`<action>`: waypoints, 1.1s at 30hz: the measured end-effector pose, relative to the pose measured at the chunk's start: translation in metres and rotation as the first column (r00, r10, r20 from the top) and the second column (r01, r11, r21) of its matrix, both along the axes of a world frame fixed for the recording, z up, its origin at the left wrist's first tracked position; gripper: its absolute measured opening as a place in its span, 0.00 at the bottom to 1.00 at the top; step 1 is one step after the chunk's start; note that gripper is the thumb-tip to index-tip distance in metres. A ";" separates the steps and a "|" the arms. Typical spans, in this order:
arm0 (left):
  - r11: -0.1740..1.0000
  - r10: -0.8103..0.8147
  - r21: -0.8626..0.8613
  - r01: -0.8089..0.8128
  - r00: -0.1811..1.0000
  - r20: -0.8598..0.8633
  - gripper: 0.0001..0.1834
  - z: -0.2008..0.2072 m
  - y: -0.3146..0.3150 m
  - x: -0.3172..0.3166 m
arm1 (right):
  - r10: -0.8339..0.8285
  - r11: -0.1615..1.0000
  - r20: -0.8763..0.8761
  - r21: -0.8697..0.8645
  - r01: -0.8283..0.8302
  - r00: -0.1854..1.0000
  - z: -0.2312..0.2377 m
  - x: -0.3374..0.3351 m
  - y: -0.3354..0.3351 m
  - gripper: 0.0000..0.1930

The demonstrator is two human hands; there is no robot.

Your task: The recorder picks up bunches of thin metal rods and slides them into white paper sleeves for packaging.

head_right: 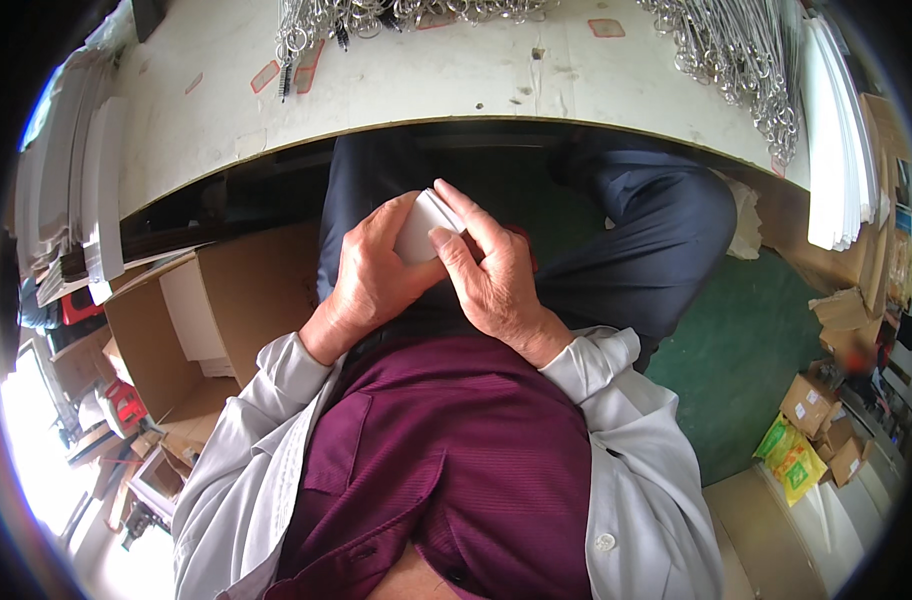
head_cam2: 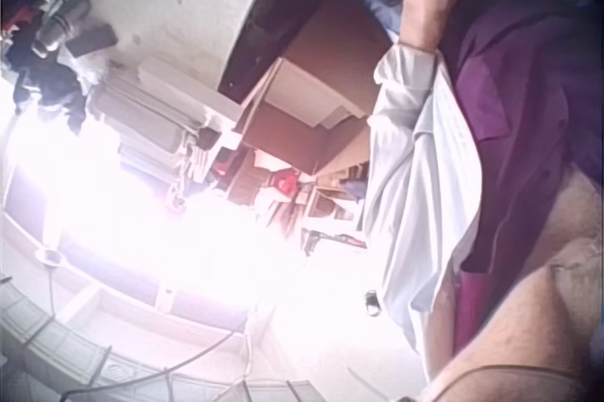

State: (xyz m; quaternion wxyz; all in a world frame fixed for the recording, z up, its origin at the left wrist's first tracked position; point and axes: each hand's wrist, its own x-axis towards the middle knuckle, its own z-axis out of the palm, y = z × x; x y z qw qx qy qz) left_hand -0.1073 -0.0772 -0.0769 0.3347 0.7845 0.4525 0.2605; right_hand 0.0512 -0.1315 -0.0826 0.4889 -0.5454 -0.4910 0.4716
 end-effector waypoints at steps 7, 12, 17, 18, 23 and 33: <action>1.000 0.007 -0.009 -0.007 1.000 -0.009 0.29 -0.001 -0.003 0.000 | -0.009 0.998 0.107 0.068 0.002 0.994 0.001 0.000 -0.003 0.23; 1.000 0.019 -0.021 -0.020 1.000 -0.022 0.29 -0.002 -0.001 -0.002 | -0.013 0.988 0.191 0.152 -0.016 0.981 -0.005 -0.003 0.003 0.23; 0.996 0.072 0.064 -0.070 0.997 -0.037 0.27 -0.004 -0.003 -0.002 | -0.007 0.981 0.183 0.194 -0.029 0.983 -0.006 -0.008 0.007 0.22; 0.993 0.084 0.088 -0.080 0.995 -0.052 0.26 -0.003 -0.005 -0.002 | -0.004 0.986 0.185 0.163 -0.027 0.983 -0.002 -0.008 0.006 0.21; 0.995 0.057 0.090 -0.051 0.996 -0.063 0.25 -0.014 -0.008 -0.002 | 0.035 0.985 0.214 0.159 -0.070 0.976 -0.002 -0.003 0.003 0.19; 0.869 0.018 -0.493 -0.033 0.999 -0.036 0.14 0.067 0.022 -0.117 | -0.003 0.985 0.213 0.171 -0.035 0.977 0.028 0.014 0.042 0.16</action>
